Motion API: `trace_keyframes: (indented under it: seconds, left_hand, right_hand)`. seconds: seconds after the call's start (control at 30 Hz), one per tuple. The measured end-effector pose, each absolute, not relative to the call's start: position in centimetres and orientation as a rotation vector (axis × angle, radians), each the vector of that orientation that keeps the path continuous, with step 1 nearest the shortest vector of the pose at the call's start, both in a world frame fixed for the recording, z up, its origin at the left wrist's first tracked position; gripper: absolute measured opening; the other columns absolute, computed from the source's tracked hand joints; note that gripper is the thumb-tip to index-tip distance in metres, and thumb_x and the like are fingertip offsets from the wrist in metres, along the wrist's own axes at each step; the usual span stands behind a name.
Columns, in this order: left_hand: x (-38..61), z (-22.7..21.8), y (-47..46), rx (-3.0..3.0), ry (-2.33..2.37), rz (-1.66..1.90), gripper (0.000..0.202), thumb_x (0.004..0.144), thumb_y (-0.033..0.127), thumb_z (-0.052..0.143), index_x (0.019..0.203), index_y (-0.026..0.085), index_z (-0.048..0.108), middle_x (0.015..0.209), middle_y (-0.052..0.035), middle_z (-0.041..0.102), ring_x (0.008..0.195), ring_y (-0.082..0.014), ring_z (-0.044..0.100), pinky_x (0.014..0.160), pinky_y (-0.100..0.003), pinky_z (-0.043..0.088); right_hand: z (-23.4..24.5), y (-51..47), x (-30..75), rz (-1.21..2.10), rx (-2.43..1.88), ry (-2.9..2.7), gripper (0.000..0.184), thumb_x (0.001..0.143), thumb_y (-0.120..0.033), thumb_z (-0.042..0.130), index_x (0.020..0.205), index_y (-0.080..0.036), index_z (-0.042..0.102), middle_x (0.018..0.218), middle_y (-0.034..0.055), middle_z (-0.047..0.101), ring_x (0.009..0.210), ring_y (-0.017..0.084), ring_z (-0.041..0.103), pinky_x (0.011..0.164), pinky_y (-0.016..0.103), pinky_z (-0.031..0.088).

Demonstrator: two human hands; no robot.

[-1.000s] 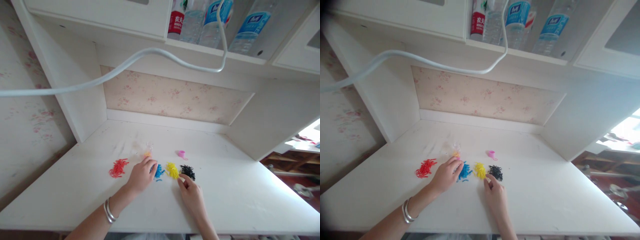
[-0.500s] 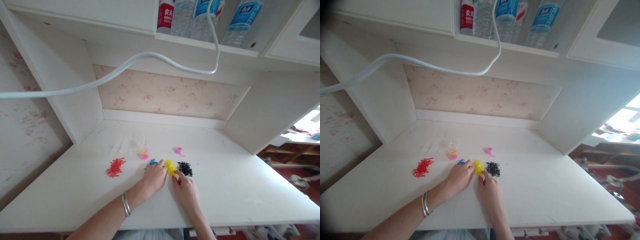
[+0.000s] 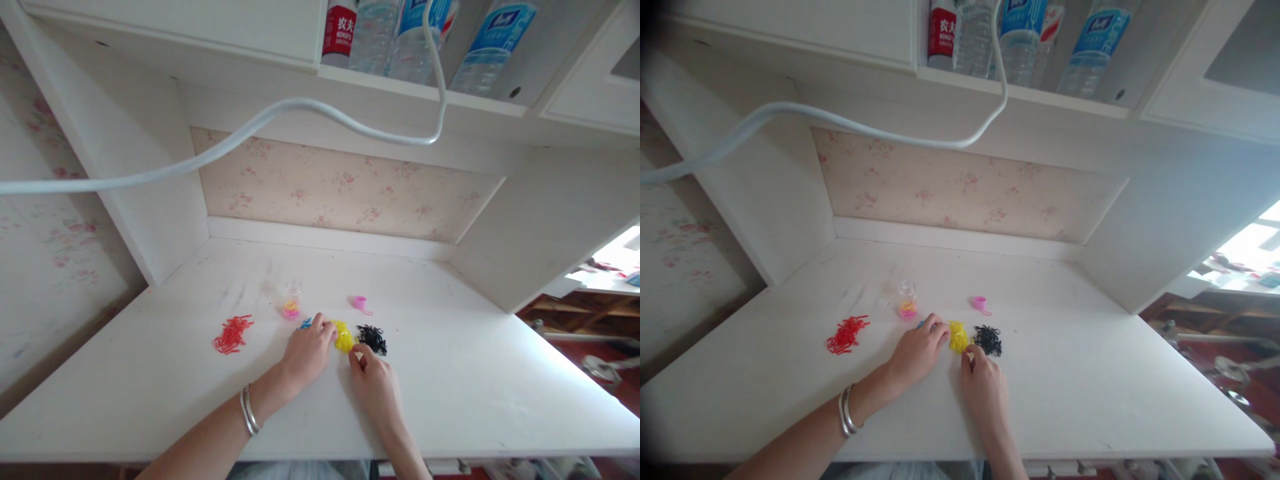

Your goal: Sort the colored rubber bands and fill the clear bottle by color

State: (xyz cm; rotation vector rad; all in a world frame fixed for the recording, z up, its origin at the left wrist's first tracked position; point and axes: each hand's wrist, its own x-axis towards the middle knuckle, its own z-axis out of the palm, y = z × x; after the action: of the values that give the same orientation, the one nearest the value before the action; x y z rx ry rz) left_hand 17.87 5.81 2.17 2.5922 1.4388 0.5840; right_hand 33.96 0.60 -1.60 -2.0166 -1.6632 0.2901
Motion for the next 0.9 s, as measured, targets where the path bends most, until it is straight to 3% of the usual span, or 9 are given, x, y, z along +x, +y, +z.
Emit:
trace_keyframes:
  seconds: [0.2, 0.4, 0.5, 0.7, 0.83, 0.9]
  left_hand:
    - [17.0, 2.8, 5.7, 2.438, 1.332, 0.825, 0.026, 0.098, 0.029, 0.026, 0.106, 0.024, 0.050, 0.098, -0.0004, 0.065, 0.087, -0.0144, 0.063, 0.071, -0.024, 0.048]
    - [16.4, 3.3, 5.8, 2.303, 1.268, 1.026, 0.024, 0.096, 0.032, 0.034, 0.104, 0.025, 0.055, 0.095, -0.0011, 0.067, 0.084, -0.0135, 0.064, 0.074, -0.024, 0.047]
    - [15.8, 3.8, 6.2, 2.139, 1.273, 1.135, 0.022, 0.093, 0.038, 0.042, 0.103, 0.023, 0.056, 0.087, -0.0007, 0.069, 0.077, -0.0136, 0.064, 0.070, -0.023, 0.047]
    - [13.9, 5.3, 7.0, 1.954, 1.297, 1.304, 0.029, 0.086, 0.044, 0.050, 0.078, 0.019, 0.063, 0.073, -0.0010, 0.066, 0.063, -0.0118, 0.057, 0.062, -0.022, 0.043]
    - [12.8, 5.9, 7.5, 1.807, 1.292, 1.361, 0.030, 0.085, 0.043, 0.051, 0.091, 0.018, 0.065, 0.064, 0.0005, 0.063, 0.053, -0.0105, 0.050, 0.053, -0.021, 0.040]
    - [12.2, 6.1, 7.7, 1.727, 1.277, 1.393, 0.031, 0.086, 0.042, 0.049, 0.101, 0.018, 0.063, 0.070, -0.0002, 0.065, 0.052, -0.0101, 0.050, 0.051, -0.020, 0.040]
  right_hand:
    - [-1.3, 0.7, 33.9, 0.304, -2.041, -1.696, 0.036, 0.088, -0.034, 0.038, 0.113, -0.025, 0.062, 0.072, 0.0016, 0.070, 0.062, 0.017, 0.063, 0.057, 0.024, 0.037]
    - [-1.7, 0.8, 34.0, 0.312, -2.035, -1.711, 0.035, 0.089, -0.036, 0.034, 0.097, -0.024, 0.066, 0.079, 0.0039, 0.071, 0.067, 0.019, 0.065, 0.059, 0.025, 0.041]
    - [-2.1, 0.8, 34.1, 0.329, -2.014, -1.700, 0.037, 0.090, -0.038, 0.031, 0.097, -0.024, 0.065, 0.087, 0.0058, 0.072, 0.074, 0.020, 0.066, 0.061, 0.025, 0.042]
    - [-2.0, 0.9, 34.0, 0.388, -2.058, -1.590, 0.041, 0.090, -0.045, 0.025, 0.102, -0.023, 0.058, 0.083, 0.0068, 0.071, 0.074, 0.023, 0.066, 0.061, 0.028, 0.041]
    - [-1.8, 0.9, 34.1, 0.376, -2.069, -1.488, 0.043, 0.088, -0.050, 0.024, 0.098, -0.023, 0.056, 0.084, 0.0073, 0.071, 0.074, 0.025, 0.066, 0.061, 0.030, 0.042]
    - [-1.9, 0.9, 34.3, 0.350, -2.050, -1.442, 0.043, 0.087, -0.051, 0.025, 0.097, -0.023, 0.057, 0.085, 0.0081, 0.071, 0.074, 0.025, 0.066, 0.060, 0.030, 0.043]
